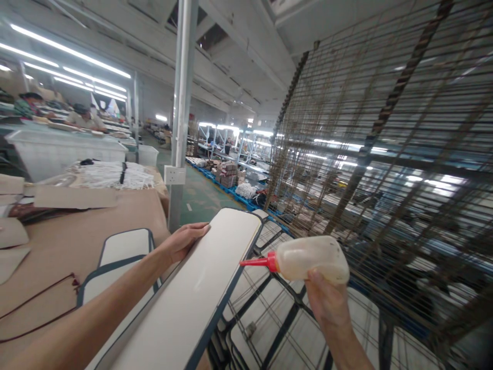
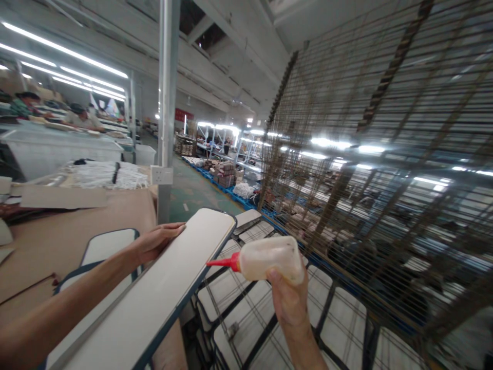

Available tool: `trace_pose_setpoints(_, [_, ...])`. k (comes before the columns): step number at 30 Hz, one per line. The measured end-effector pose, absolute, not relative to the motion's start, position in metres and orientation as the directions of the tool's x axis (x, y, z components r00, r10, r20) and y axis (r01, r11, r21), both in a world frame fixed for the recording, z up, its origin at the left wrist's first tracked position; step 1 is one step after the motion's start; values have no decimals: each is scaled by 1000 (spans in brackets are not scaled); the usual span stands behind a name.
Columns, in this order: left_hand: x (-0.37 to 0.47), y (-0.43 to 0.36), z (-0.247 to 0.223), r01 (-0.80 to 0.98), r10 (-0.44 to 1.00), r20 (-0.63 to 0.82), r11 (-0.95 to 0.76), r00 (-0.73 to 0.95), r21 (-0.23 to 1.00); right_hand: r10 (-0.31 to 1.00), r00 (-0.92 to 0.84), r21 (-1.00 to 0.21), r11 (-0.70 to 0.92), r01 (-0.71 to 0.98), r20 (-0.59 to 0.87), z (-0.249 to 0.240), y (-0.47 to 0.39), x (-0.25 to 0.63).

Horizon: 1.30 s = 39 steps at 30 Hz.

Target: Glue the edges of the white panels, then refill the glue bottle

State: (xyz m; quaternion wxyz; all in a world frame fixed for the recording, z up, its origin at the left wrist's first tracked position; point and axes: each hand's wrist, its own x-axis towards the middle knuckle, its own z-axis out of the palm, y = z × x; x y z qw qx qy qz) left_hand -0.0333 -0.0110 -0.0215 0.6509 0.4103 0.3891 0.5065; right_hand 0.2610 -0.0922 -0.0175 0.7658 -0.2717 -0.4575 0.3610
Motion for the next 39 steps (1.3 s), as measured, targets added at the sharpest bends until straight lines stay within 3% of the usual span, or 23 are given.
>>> trace_pose_setpoints(39, [-6, 10, 9, -306, 976, -188, 214, 114, 928, 853, 250, -796, 519, -311, 459, -18, -110, 267])
